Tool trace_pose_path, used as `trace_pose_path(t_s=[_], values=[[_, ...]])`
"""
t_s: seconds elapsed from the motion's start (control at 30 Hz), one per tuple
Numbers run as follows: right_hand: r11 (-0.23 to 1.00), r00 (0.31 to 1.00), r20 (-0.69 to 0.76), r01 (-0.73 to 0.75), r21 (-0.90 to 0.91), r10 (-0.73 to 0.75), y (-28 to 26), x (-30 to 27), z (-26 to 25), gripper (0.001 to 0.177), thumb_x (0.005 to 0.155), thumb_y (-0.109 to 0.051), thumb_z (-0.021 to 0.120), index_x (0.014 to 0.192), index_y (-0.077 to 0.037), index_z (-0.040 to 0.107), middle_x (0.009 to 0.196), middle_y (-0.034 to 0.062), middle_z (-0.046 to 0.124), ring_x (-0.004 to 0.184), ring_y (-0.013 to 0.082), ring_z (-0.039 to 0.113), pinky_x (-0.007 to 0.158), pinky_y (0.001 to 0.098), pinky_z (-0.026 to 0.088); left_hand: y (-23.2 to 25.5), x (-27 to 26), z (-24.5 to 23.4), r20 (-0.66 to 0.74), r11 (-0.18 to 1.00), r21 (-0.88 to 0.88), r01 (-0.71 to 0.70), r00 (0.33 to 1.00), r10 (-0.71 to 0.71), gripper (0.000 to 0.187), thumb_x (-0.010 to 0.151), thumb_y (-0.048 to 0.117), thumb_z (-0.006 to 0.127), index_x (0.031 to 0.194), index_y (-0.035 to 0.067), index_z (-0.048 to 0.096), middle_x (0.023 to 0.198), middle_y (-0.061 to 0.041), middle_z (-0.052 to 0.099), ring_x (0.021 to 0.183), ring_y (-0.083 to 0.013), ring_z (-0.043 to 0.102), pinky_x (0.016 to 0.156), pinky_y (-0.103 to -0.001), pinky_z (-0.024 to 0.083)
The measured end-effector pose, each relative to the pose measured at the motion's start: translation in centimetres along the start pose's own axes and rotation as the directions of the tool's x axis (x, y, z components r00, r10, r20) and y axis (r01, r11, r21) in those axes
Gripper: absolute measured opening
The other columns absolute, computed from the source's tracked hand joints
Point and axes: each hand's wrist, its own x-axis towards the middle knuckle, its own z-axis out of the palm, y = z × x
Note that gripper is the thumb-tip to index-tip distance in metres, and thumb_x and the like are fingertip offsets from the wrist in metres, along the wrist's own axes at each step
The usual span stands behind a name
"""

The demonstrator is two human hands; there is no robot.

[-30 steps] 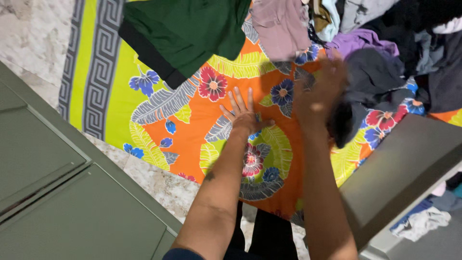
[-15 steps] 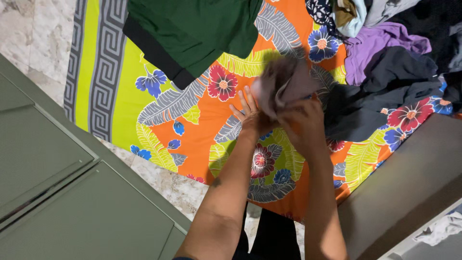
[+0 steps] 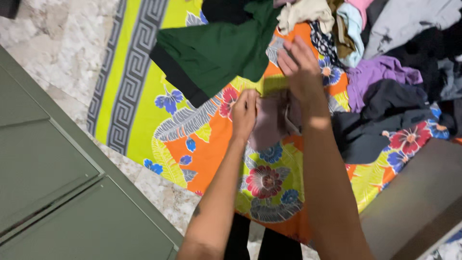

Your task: The person folds several pairs of underwear and places them into a storage bin.

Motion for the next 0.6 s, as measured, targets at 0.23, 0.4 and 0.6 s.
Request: trace_pose_path(t_s=[0.23,0.4,0.6], values=[[0.937,0.975,-0.097,0.161,-0.310,-0.200,1.4,11.5,0.7,0.060,0.093,-0.024,0.082,0.143,-0.014,0.050,0.098,-0.0024,0.061,0.087,0.0104,0.061,0.085,0.0328,0.057,2.5,5.1,1.4,0.213,0.977,-0.029,-0.211,0.954,0.212,0.033,0.111,0.031,0.053,0.125,0.002,0.059,0.114,-0.016,0.070,0.106,-0.0285,0.065,0.095,-0.037,0.050],[0.966,0.943,-0.305,0.056,-0.251,-0.134,-1.3,15.7,-0.2,0.037,0.096,-0.032,0.086,0.097,-0.008,0.059,0.075,-0.0003,0.050,0.062,0.0112,0.051,0.063,0.0302,0.054,0.6,1.2,1.6,0.189,0.979,0.121,-0.163,0.972,0.138,0.050,0.099,0.041,0.061,0.134,0.006,0.056,0.130,-0.017,0.062,0.125,-0.0305,0.060,0.107,-0.041,0.047],[0.930,0.911,-0.245,0.271,-0.250,-0.331,-0.6,14.3,-1.7,0.016,0.097,-0.023,0.065,0.093,-0.010,0.058,0.071,0.0018,0.053,0.051,0.0138,0.049,0.044,0.0305,0.040,-3.0,-1.1,3.5,0.289,0.780,0.574,-0.249,0.953,0.091,0.075,0.096,0.055,0.052,0.153,0.010,0.038,0.165,-0.016,0.026,0.154,-0.0320,0.021,0.114,-0.067,0.016]])
